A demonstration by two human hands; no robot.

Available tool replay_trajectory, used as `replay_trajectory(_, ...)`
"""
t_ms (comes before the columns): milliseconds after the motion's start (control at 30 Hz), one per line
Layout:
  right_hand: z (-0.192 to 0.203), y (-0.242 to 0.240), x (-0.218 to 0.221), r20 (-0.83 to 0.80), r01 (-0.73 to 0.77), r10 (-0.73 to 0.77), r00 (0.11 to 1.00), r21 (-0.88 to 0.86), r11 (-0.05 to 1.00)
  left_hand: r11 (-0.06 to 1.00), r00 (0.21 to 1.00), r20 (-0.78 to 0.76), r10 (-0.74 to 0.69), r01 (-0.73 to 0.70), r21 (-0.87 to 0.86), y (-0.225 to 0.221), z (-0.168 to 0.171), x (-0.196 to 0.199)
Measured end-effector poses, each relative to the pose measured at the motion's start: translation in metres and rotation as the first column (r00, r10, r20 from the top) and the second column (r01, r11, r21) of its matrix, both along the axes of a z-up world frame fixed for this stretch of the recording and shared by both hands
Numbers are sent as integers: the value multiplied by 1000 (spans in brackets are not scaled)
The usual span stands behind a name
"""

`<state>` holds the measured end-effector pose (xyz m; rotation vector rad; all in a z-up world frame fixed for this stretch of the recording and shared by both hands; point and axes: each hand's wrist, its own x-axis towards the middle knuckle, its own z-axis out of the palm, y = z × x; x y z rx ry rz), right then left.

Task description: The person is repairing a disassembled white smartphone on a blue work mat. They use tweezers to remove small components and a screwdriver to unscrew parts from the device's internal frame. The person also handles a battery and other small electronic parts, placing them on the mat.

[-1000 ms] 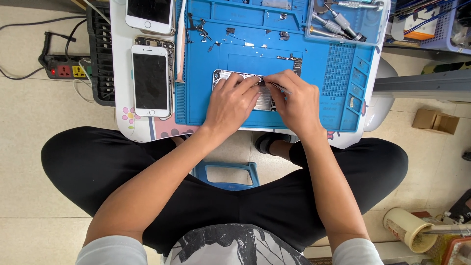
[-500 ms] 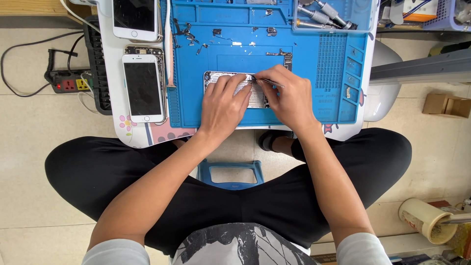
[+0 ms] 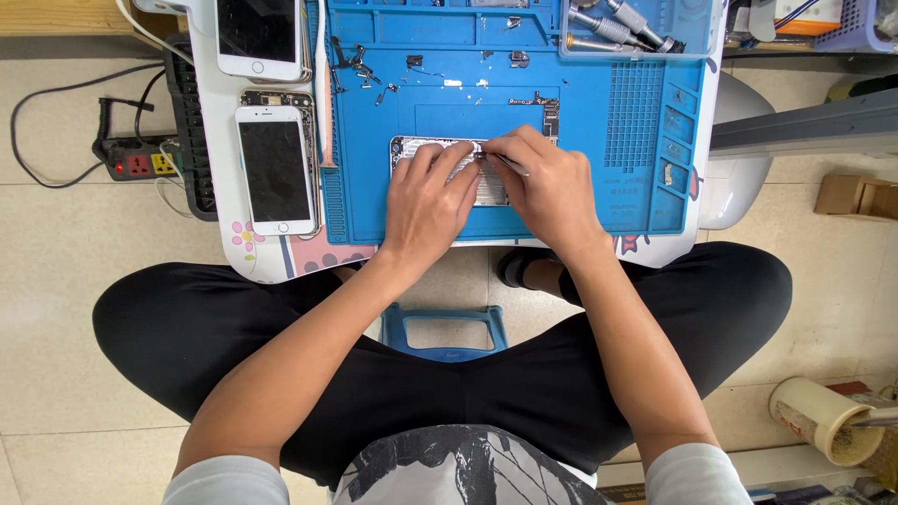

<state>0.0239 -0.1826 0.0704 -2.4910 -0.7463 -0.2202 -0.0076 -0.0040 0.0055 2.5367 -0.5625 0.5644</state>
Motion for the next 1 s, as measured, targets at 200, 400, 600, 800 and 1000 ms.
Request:
replay_trajectory(200, 1, 0, 0, 3, 6, -6, 1000, -17, 1000, 1000, 1000, -2, 4, -4, 7, -1, -3, 0)
replay_trajectory(400, -1, -2, 0, -37, 22, -20, 999, 50, 998, 1000, 1000, -15, 6, -5, 13, -1, -1, 0)
replay_trajectory(600, -9, -11, 3, -233, 101, -37, 972, 270, 958, 1000, 999, -43, -12, 13, 12, 1, 1, 0)
replay_trajectory(800, -12, -11, 3, -261, 133, -51, 964, 308, 942, 1000, 998, -53, -20, 21, 9, 2, 2, 0)
replay_trajectory(1000, -6, -9, 3, -261, 123, -39, 965, 312, 942, 999, 998, -39, -43, 44, 8, 3, -6, 2)
